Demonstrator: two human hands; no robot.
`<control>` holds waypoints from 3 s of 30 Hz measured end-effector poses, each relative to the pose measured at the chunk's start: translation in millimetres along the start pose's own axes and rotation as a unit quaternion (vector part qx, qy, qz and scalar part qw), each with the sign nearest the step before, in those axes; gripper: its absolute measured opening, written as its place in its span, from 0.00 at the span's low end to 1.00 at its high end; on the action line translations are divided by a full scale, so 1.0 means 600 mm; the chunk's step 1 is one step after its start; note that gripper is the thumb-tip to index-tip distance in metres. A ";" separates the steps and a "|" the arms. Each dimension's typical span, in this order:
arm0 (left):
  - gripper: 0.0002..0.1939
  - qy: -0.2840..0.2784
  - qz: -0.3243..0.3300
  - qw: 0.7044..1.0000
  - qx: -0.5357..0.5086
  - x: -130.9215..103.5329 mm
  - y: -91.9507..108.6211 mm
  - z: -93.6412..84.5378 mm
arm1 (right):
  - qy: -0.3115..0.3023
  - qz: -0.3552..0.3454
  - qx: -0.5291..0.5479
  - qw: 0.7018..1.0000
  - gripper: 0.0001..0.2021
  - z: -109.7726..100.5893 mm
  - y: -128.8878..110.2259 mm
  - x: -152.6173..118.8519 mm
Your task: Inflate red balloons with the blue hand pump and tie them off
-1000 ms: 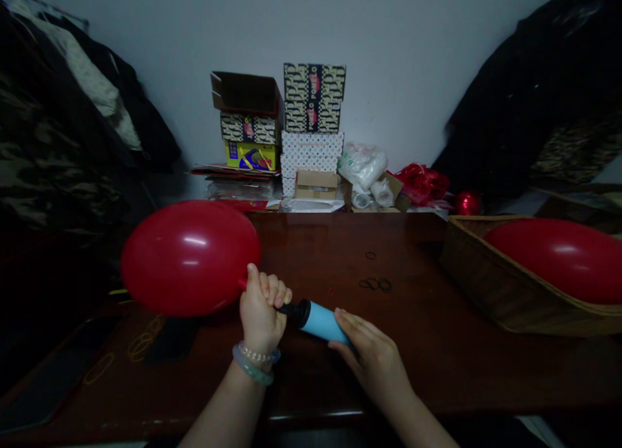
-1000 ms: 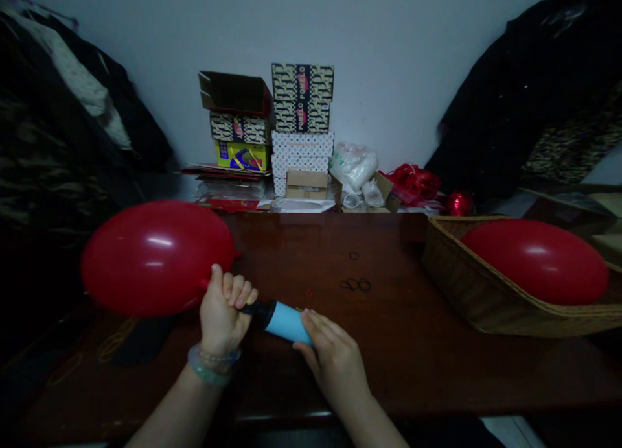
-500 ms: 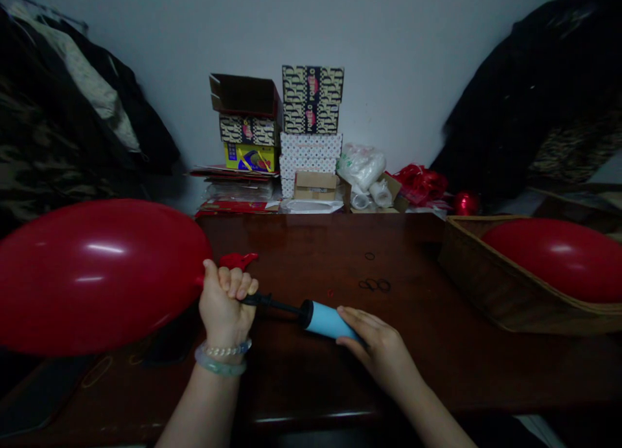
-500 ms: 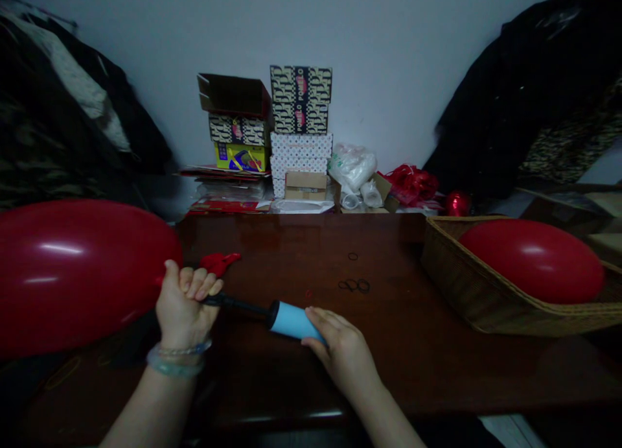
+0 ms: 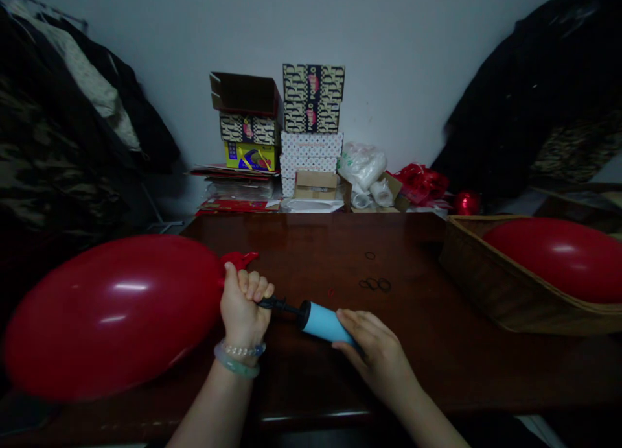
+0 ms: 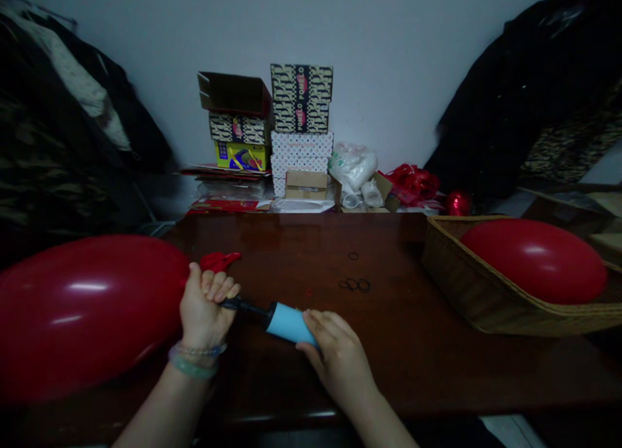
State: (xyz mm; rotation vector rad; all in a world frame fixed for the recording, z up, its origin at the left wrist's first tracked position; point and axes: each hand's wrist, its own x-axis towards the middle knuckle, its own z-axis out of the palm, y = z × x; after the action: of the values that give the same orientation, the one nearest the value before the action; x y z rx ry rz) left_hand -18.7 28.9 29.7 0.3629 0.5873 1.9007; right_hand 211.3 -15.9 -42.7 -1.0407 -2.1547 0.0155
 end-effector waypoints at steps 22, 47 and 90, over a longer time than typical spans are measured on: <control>0.28 -0.008 0.005 1.000 0.008 -0.005 -0.009 0.005 | -0.022 0.000 0.028 0.999 0.23 0.001 0.013 0.002; 0.27 0.024 -0.033 0.999 -0.019 -0.010 -0.032 0.002 | 0.018 -0.003 -0.031 0.999 0.21 0.006 -0.007 -0.003; 0.28 -0.035 0.104 0.965 0.239 -0.001 0.009 -0.031 | 0.051 0.173 -0.219 0.959 0.22 -0.104 0.102 -0.091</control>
State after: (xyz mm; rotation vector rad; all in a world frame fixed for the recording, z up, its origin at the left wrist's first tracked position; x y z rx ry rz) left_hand -32.0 22.1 16.9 0.8268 0.9942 1.9198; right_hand 313.1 -29.8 -48.7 -1.6266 -1.8987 -0.3587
